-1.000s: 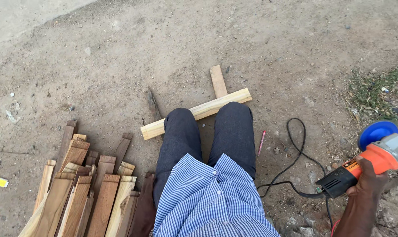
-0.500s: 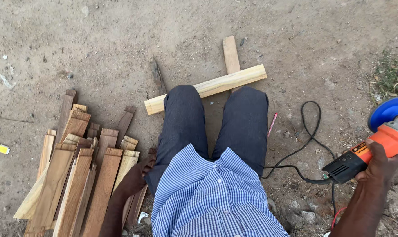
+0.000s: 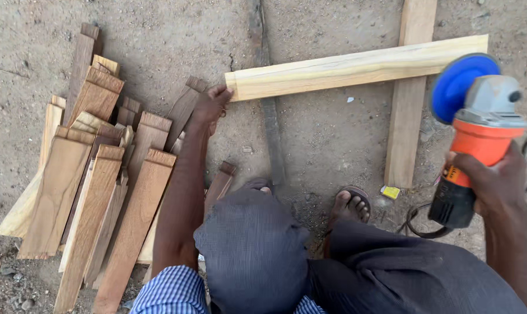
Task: The person sits on the ground, marks a wooden plank with a pencil, then uses an angle grinder to sand the surfaces and edges of wooden planks one at a time, holding each plank steady with the other hand and setting finished pieces on a pile.
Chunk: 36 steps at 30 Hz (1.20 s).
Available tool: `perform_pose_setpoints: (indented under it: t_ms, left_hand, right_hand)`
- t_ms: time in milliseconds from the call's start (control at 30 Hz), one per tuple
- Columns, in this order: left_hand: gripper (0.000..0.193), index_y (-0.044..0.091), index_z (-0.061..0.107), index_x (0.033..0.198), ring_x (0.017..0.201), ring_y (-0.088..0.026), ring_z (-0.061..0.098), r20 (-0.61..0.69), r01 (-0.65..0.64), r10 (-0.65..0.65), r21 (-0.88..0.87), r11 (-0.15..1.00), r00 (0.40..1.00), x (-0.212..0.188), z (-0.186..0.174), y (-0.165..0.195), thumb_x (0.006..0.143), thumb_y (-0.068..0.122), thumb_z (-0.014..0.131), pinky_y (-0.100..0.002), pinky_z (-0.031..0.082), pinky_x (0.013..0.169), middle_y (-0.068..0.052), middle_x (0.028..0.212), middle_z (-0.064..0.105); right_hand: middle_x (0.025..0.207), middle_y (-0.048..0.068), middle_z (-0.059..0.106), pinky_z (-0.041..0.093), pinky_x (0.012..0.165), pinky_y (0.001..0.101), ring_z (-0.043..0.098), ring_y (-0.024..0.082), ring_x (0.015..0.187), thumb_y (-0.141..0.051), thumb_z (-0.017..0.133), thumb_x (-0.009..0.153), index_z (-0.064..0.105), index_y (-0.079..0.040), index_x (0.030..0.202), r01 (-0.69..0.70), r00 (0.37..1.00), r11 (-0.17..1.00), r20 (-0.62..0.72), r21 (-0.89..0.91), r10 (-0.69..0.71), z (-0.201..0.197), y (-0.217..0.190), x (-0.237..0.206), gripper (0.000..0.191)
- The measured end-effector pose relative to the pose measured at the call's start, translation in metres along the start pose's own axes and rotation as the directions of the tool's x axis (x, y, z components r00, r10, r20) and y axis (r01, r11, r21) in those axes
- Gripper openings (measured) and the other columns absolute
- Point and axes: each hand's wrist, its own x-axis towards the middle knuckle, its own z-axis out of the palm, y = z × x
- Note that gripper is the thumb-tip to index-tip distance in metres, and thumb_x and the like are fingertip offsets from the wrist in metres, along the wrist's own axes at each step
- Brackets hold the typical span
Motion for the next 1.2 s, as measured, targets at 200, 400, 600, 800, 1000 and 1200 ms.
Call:
perform_pose_setpoints:
  t_ms: [200,400,600,800,1000,1200]
  left_hand:
    - [0.017,0.005,0.072,0.104,0.075,-0.009,0.056,-0.060,-0.318,0.324,0.090,0.944,0.944,-0.009,0.008,-0.002,0.093,0.016,0.078,-0.025,0.050,0.069,0.000,0.087,0.070]
    - [0.026,0.012,0.077,0.112,0.089,-0.013,0.068,-0.163,-0.571,0.587,0.136,0.809,0.793,-0.033,0.014,-0.041,0.086,0.011,0.082,-0.029,0.058,0.079,-0.005,0.105,0.075]
    - [0.027,0.017,0.080,0.112,0.089,-0.014,0.071,-0.157,-0.499,0.510,0.103,0.860,0.846,-0.026,0.016,-0.052,0.086,0.012,0.083,-0.029,0.059,0.081,-0.005,0.100,0.075]
    - [0.030,0.016,0.080,0.111,0.093,-0.016,0.072,-0.165,-0.617,0.637,0.158,0.771,0.753,-0.025,0.013,-0.053,0.083,0.002,0.080,-0.031,0.059,0.085,-0.006,0.101,0.078]
    - [0.029,0.016,0.080,0.110,0.089,-0.014,0.071,-0.145,-0.572,0.590,0.150,0.807,0.794,-0.027,0.011,-0.051,0.084,0.004,0.082,-0.029,0.059,0.083,-0.004,0.096,0.079]
    - [0.023,0.017,0.081,0.105,0.089,-0.011,0.072,-0.132,-0.535,0.547,0.116,0.837,0.827,-0.036,0.014,-0.044,0.085,0.005,0.081,-0.028,0.063,0.082,-0.002,0.097,0.078]
  right_hand:
    - [0.106,0.012,0.069,0.058,0.077,0.0367,0.068,0.019,0.089,-0.020,0.082,0.074,0.059,0.002,0.127,0.037,0.988,0.957,0.154,-0.288,0.009,0.114,-0.104,-0.007,0.061]
    - [0.106,0.014,0.071,0.057,0.081,0.0385,0.070,0.022,0.091,-0.027,0.083,0.068,0.059,0.002,0.125,0.135,0.942,0.850,0.333,-0.509,0.050,0.174,-0.145,-0.021,0.068]
    - [0.107,0.015,0.071,0.055,0.086,0.0400,0.071,0.026,0.094,-0.031,0.083,0.066,0.057,-0.001,0.128,0.253,0.862,0.798,0.503,-0.547,0.072,0.252,-0.166,-0.025,0.074]
    - [0.106,0.016,0.071,0.055,0.085,0.0421,0.071,0.028,0.092,-0.031,0.080,0.064,0.056,-0.003,0.130,0.286,0.813,0.806,0.576,-0.518,0.082,0.295,-0.169,-0.028,0.076]
    - [0.106,0.017,0.071,0.055,0.086,0.0432,0.071,0.029,0.094,-0.031,0.080,0.064,0.056,-0.002,0.129,0.290,0.825,0.788,0.560,-0.543,0.082,0.289,-0.158,-0.031,0.075]
    - [0.106,0.016,0.071,0.056,0.085,0.0430,0.071,0.028,0.093,-0.031,0.081,0.063,0.054,-0.002,0.131,0.223,0.842,0.773,0.516,-0.595,0.154,0.267,-0.145,-0.032,0.078]
